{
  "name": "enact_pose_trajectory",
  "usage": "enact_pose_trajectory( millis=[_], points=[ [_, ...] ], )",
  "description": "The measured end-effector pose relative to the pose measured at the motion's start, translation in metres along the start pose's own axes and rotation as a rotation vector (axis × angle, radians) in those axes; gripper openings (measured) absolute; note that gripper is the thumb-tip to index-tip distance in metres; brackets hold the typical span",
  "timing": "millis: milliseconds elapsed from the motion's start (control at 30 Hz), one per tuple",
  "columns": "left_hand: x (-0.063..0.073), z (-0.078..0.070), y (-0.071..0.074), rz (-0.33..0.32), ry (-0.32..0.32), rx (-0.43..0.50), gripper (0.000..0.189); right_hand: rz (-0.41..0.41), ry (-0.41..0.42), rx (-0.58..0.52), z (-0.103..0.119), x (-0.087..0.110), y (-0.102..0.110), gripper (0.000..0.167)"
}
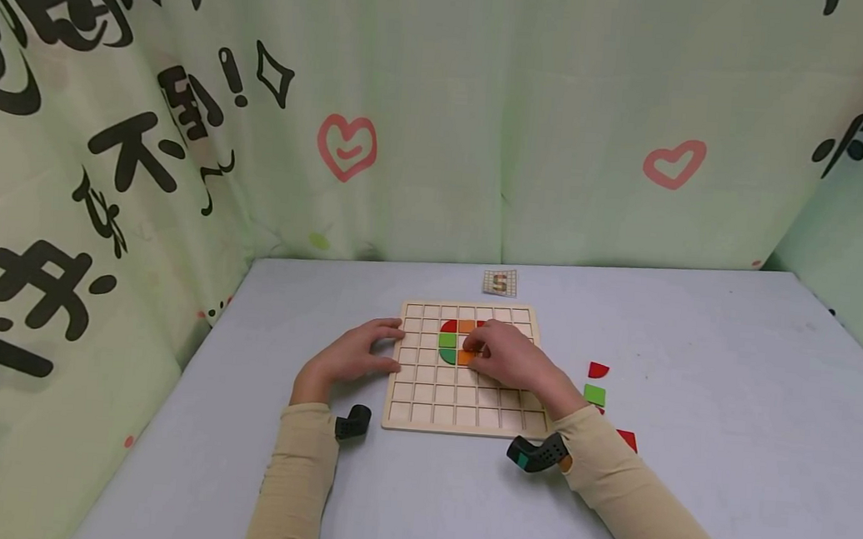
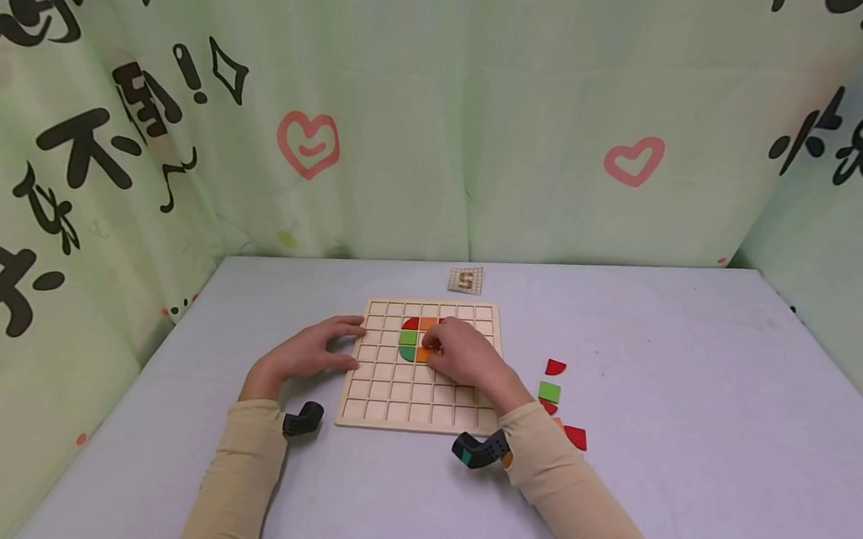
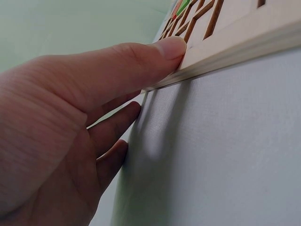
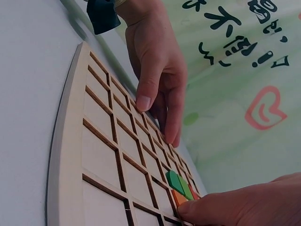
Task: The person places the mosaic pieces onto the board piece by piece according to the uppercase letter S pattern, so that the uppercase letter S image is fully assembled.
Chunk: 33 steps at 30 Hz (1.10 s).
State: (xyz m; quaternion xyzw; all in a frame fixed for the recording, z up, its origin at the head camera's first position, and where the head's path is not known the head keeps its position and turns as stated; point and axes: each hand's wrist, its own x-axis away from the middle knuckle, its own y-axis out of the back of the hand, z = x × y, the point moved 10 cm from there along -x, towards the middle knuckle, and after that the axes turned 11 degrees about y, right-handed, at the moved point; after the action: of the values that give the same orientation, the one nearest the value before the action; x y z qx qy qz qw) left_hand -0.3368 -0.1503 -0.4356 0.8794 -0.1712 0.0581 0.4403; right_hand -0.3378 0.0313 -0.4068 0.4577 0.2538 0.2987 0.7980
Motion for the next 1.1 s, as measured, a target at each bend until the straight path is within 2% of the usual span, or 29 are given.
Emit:
enact_pose_trajectory(
  millis=[500, 667, 833, 1100],
  points=[
    [-0.002, 0.002, -0.002, -0.002, -0.003, -0.002, 0.057, -0.007, -0.011, -0.005, -0.002, 0.001, 0.0, 0.018],
    [-0.004, 0.002, -0.002, -0.001, 0.004, -0.006, 0.057, -0.009, -0.062, -0.058, -0.009, 0.01, 0.007, 0.022],
    [-0.002, 0.001, -0.001, -0.006, 0.011, -0.008, 0.058, 0.002, -0.141, -0.07, -0.028, 0.03, 0.019, 0.024],
    [-0.003, 0.001, -0.001, -0.001, 0.014, -0.014, 0.058, -0.005, -0.268, -0.028, -0.065, 0.088, 0.044, 0.029]
  ],
)
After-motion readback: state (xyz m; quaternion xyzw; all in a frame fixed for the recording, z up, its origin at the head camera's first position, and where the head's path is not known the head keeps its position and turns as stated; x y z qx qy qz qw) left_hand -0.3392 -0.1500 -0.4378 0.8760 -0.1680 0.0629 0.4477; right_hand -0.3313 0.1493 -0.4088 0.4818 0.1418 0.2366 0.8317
